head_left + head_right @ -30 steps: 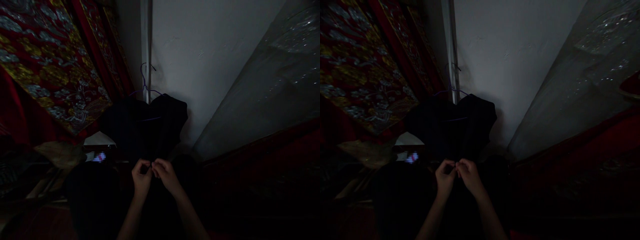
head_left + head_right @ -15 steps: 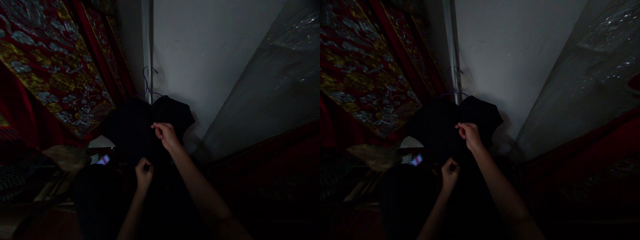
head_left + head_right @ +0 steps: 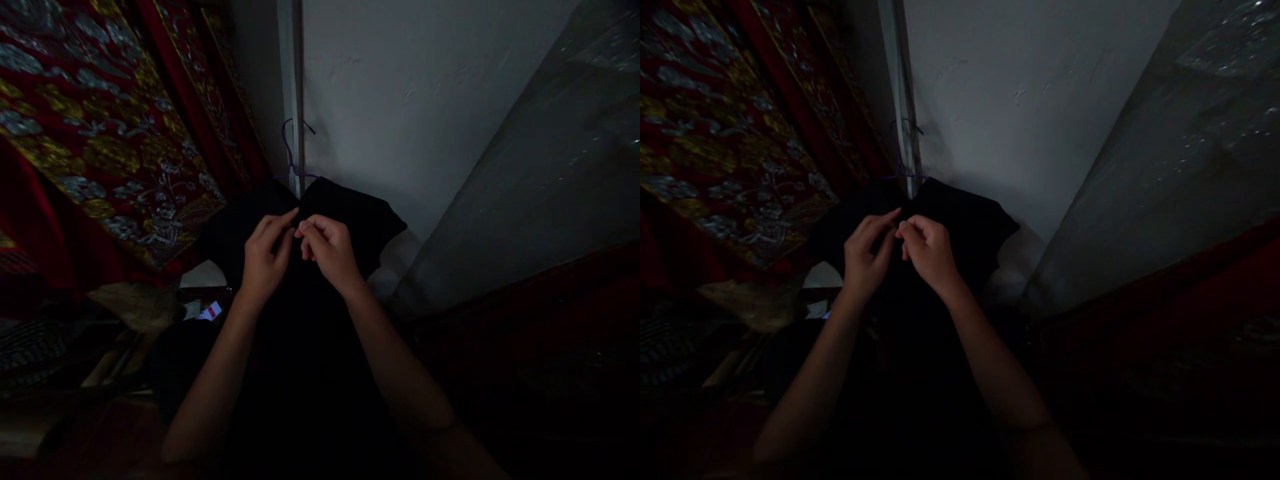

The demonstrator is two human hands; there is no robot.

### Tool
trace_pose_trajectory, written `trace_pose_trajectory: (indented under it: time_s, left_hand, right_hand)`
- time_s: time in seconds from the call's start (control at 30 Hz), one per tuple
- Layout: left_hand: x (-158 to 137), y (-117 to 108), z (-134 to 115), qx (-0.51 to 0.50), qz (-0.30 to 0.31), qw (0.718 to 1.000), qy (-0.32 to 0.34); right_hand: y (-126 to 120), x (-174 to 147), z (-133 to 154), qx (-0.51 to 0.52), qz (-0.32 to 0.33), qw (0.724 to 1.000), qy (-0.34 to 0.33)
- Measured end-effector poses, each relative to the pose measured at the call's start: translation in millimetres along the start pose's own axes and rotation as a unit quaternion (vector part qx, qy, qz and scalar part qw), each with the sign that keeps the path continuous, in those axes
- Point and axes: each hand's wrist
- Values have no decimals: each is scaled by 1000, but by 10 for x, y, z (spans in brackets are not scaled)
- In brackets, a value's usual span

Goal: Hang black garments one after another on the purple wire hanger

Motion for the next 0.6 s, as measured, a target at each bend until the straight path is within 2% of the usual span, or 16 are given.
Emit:
trace_pose_trajectory:
  time_s: [0.1, 0.23, 0.3, 0.37, 0.47, 0.53, 0.57, 0.6]
  left_hand:
    - [196, -66, -76, 81, 20, 995, 62]
    - [199, -85, -138, 153, 1, 982, 110]
    - [223, -130, -186, 180, -34, 976, 118]
    - [291, -252, -202, 192, -106, 970, 108]
    - [385, -584, -36, 165, -260, 950, 57]
    - [337, -821, 204, 69, -374, 925, -26]
    - [254, -909, 336, -32, -428, 897, -109]
    - [131, -963, 459, -145, -464, 852, -197]
  right_hand:
    - [-68, -6, 109, -24, 2, 1000, -9]
    - [-50, 45, 110, -76, -6, 997, -28]
    - [19, 85, 1, -105, -19, 994, -15]
    - [98, 86, -169, -130, -6, 991, 38]
    - [186, -65, -418, -116, 34, 983, 138]
    - [235, -279, -503, -66, 42, 983, 167]
    - [262, -407, -514, -39, 44, 983, 172]
    - [291, -539, -506, -13, 46, 984, 174]
Point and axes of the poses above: each hand's wrist, its own x-axis towards the middle knuckle, its own y-axis out of the palm, z = x × y, and after that the axes turned 8 degrees about -x, right-handed
